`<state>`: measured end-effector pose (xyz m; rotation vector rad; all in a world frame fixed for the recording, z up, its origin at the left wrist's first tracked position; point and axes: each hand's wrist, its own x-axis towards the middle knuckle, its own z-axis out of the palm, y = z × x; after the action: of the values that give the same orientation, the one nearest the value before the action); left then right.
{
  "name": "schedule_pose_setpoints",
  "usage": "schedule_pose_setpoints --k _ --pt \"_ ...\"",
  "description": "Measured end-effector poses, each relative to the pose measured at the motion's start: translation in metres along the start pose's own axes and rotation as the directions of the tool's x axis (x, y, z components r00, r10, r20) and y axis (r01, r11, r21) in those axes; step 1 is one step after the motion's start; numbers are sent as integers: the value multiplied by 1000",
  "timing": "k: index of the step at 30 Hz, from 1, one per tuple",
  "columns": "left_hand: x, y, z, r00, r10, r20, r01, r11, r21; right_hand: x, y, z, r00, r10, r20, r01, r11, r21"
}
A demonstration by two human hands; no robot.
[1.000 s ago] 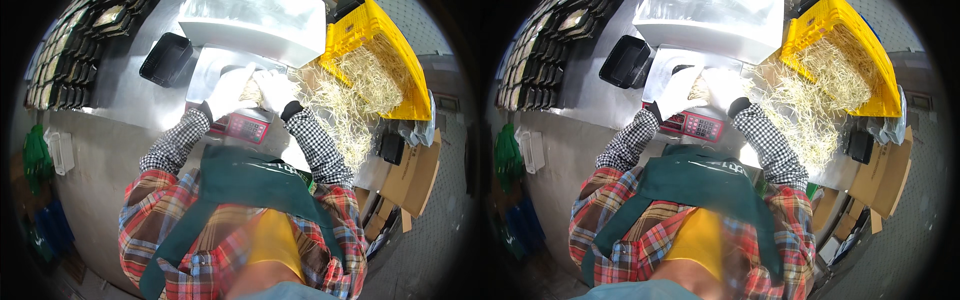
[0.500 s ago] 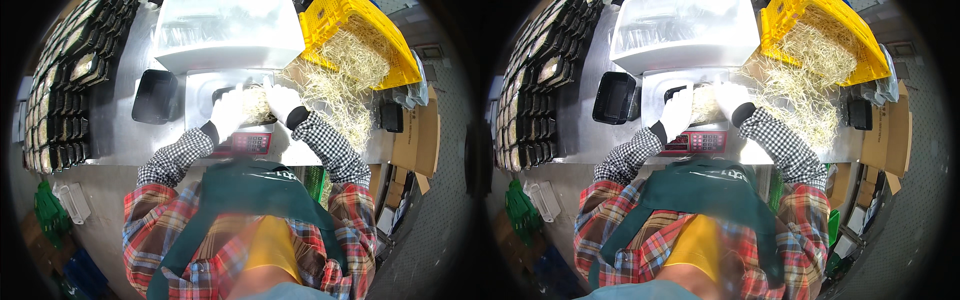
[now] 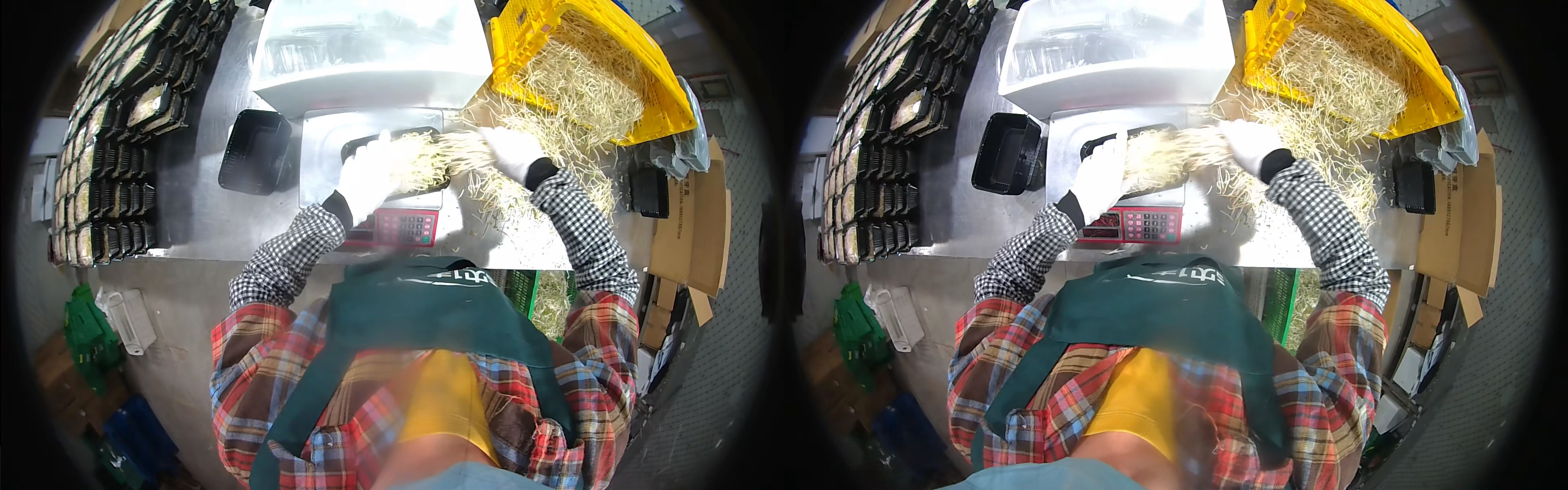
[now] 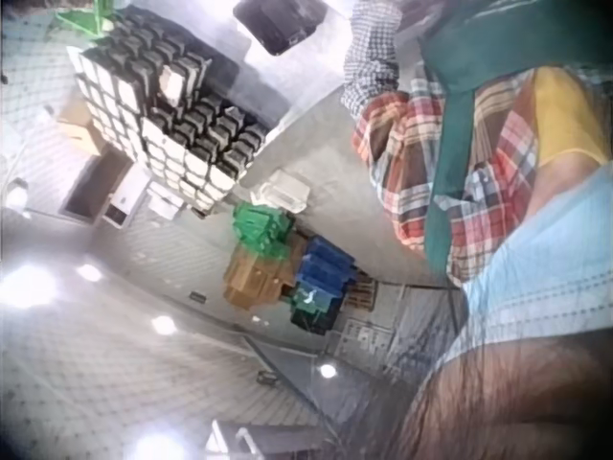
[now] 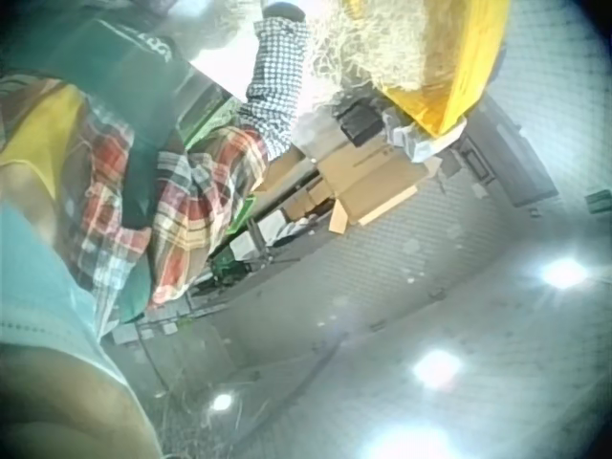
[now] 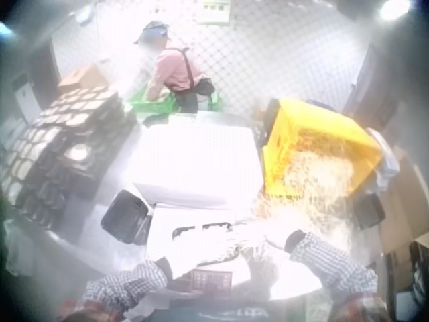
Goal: The person repeatedly scoops bean sprouts from a yellow crate, places them into black trays on a digital scale, adjusts the amount, and moves filled trays aside. The process is repeated continuously throughout the clip.
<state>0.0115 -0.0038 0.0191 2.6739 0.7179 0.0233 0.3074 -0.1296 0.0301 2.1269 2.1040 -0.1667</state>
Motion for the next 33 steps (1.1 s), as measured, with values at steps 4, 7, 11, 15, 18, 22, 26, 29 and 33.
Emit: schedule_pose_setpoints --k 4,7,11,15,18,22,26,29,33 --pt "-10 -15 -14 997 74 -29 -77 989 -130 -12 1 -42 928 224 299 -189 972 -142" --pt "-14 -20 -19 999 45 7 -42 972 -232 -8 -29 -20 985 39 -168 21 940 340" --pt "-23 -19 7 986 -47 -160 -13 936 -353 34 -131 -17 936 128 -327 108 782 614" --pt "-29 -19 24 947 -84 -310 -31 936 -350 69 -170 18 991 -23 -133 75 912 403" --pt "-30 -25 26 954 -73 -290 -43 926 -376 69 -166 11 951 -169 -260 242 929 281" --pt "-25 -33 16 983 -33 -179 -53 889 -455 48 -115 -3 906 -82 -415 324 764 558" --pt "-40 -38 -20 939 185 -291 -254 942 -221 7 -78 -10 947 12 -321 208 739 641" --pt "-45 -59 -12 937 187 -296 -221 971 -87 -5 -67 9 955 -23 -297 212 752 624" --pt "-35 -73 5 959 128 -254 -172 972 -160 -1 -75 19 984 7 -176 106 776 622"
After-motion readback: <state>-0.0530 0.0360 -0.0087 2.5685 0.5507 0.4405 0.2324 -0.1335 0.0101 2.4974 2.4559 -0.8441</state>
